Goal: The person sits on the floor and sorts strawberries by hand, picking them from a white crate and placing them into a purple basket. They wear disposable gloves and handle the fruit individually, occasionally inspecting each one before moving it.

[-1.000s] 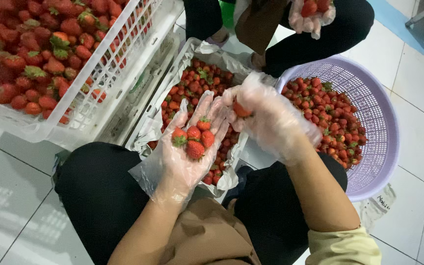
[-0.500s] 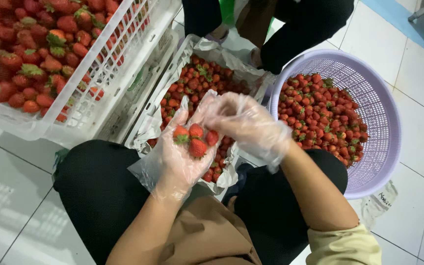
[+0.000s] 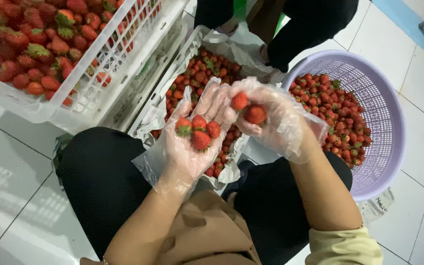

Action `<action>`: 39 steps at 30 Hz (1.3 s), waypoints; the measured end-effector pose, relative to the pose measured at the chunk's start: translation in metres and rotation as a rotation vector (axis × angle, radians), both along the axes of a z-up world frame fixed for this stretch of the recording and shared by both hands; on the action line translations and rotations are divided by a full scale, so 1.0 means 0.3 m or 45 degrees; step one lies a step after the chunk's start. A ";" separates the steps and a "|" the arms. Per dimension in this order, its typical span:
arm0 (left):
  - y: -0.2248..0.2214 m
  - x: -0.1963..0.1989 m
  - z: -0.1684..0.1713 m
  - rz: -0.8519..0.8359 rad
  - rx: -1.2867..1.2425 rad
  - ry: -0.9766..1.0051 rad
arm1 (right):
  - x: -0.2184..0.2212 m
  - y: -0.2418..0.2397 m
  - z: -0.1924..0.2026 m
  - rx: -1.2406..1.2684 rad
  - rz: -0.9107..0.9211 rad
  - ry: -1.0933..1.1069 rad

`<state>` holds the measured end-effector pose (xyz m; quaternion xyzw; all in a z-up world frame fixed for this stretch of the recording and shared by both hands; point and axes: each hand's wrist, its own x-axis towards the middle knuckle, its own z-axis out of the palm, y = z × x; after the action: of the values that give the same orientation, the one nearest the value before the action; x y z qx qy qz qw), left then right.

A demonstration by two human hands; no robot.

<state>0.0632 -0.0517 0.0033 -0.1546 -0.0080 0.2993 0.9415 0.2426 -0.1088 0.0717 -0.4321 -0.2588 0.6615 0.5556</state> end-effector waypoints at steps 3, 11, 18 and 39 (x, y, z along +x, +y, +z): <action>0.000 0.005 0.000 -0.002 -0.018 0.102 | -0.003 -0.011 -0.005 0.165 0.072 0.040; 0.000 -0.029 -0.050 -0.088 0.246 -0.677 | -0.091 0.003 0.008 0.143 0.394 -1.214; 0.000 -0.018 -0.041 -0.022 0.091 -0.064 | -0.032 0.000 0.017 -0.186 0.173 -0.555; 0.007 -0.016 0.002 -0.016 0.001 0.061 | -0.023 -0.004 0.004 0.216 0.210 0.239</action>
<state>0.0585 -0.0497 0.0040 -0.1469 0.0155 0.2969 0.9434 0.2357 -0.1099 0.0730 -0.2972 -0.2953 0.7182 0.5556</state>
